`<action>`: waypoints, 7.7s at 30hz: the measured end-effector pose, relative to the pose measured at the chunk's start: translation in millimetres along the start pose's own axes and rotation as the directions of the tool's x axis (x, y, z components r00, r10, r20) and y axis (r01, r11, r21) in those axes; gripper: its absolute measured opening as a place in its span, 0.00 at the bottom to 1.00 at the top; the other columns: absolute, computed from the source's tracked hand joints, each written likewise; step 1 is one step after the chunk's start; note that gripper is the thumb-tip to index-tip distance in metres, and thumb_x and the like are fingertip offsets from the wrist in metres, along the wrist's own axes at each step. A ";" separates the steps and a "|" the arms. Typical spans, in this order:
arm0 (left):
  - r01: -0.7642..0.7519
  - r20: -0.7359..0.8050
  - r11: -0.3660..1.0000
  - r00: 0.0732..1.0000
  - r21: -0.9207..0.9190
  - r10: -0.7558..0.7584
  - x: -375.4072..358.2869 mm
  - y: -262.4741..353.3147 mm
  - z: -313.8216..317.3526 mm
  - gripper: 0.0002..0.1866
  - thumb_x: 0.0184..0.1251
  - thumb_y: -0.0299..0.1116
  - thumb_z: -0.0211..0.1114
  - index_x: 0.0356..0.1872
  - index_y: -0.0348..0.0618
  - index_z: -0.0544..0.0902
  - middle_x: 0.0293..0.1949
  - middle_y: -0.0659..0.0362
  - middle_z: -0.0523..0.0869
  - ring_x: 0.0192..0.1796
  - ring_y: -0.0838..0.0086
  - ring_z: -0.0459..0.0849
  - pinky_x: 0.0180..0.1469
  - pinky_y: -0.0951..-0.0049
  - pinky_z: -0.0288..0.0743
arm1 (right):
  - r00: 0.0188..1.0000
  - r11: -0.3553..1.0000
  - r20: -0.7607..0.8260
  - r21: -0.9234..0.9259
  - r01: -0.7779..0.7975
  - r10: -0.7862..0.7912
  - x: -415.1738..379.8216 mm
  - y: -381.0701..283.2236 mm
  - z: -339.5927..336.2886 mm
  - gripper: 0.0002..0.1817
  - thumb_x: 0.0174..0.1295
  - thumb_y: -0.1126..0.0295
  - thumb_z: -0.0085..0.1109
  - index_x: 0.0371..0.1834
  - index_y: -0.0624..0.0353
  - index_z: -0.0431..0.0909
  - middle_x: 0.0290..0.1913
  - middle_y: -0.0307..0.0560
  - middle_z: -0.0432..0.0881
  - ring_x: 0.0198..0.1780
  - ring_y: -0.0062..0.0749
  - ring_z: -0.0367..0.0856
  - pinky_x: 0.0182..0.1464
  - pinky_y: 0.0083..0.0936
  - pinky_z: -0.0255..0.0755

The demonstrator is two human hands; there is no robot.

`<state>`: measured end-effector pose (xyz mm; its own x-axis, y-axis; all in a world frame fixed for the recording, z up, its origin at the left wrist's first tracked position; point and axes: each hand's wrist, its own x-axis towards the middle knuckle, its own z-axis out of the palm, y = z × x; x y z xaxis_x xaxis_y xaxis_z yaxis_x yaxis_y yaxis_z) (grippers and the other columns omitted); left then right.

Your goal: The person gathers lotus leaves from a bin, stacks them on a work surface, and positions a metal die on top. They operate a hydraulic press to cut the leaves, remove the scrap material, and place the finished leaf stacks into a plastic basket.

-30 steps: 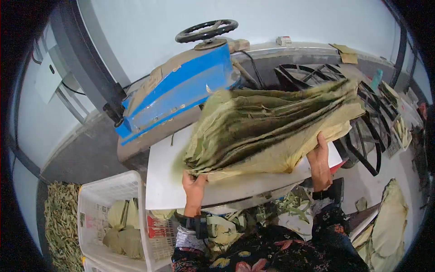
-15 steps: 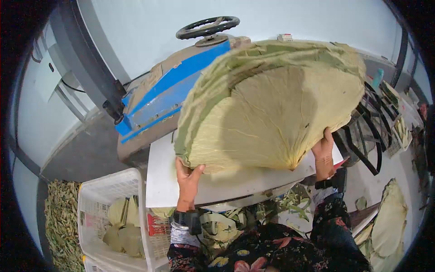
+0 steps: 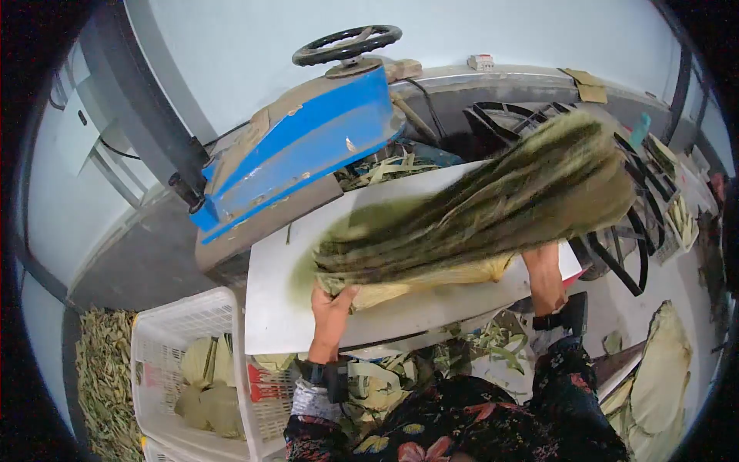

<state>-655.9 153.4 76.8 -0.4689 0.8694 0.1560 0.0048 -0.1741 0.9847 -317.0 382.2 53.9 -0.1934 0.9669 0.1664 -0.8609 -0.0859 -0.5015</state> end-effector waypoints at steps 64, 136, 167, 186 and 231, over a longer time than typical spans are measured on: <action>-0.435 0.456 0.412 0.888 0.801 0.052 -12.7 7.6 94.2 0.35 0.34 0.43 0.73 0.47 0.35 0.75 0.47 0.49 0.79 0.54 0.57 0.77 0.64 0.54 0.62 | 0.945 -0.901 -0.089 -0.285 -0.327 -0.315 191.7 -391.9 -277.8 0.16 0.63 0.61 0.50 0.46 0.60 0.74 0.41 0.55 0.77 0.45 0.42 0.75 0.49 0.35 0.67; -0.602 0.529 0.424 0.798 0.677 0.288 -20.9 -21.0 85.0 0.31 0.38 0.40 0.71 0.44 0.34 0.73 0.47 0.45 0.78 0.51 0.50 0.77 0.54 0.54 0.70 | 0.289 -0.172 0.653 -0.238 0.956 0.700 2.7 127.7 107.1 0.09 0.46 0.66 0.57 0.32 0.48 0.73 0.19 0.36 0.77 0.25 0.35 0.80 0.33 0.32 0.66; 0.104 0.204 0.969 0.967 0.223 -0.151 -102.9 -35.0 65.0 0.09 0.63 0.29 0.58 0.43 0.39 0.77 0.36 0.51 0.83 0.39 0.64 0.83 0.44 0.68 0.75 | 0.430 -0.281 0.445 -0.362 0.889 0.786 -83.9 96.4 166.8 0.24 0.51 0.52 0.63 0.43 0.59 0.74 0.40 0.50 0.77 0.43 0.45 0.77 0.40 0.38 0.74; 0.361 0.082 0.805 0.926 -0.470 -0.368 -82.6 -23.0 55.6 0.17 0.68 0.33 0.49 0.53 0.32 0.66 0.32 0.53 0.80 0.31 0.70 0.82 0.27 0.73 0.78 | 0.600 -0.328 0.381 -0.575 0.750 0.704 -58.3 107.6 155.5 0.14 0.61 0.60 0.51 0.33 0.61 0.75 0.32 0.59 0.80 0.34 0.56 0.79 0.36 0.47 0.71; 0.518 0.192 0.855 0.838 0.020 -0.511 -26.3 11.3 45.7 0.11 0.62 0.35 0.50 0.27 0.39 0.75 0.17 0.58 0.74 0.14 0.76 0.72 0.16 0.73 0.64 | 0.511 -0.423 0.337 -0.303 0.854 0.791 -82.0 113.5 178.1 0.16 0.53 0.58 0.60 0.34 0.61 0.75 0.32 0.51 0.80 0.32 0.46 0.82 0.30 0.39 0.76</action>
<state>-603.1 149.7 87.3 -0.2260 0.9059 -0.3581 -0.2213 0.3103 0.9245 -482.7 250.4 134.5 -0.9381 0.3453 -0.0253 0.3415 0.9348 0.0972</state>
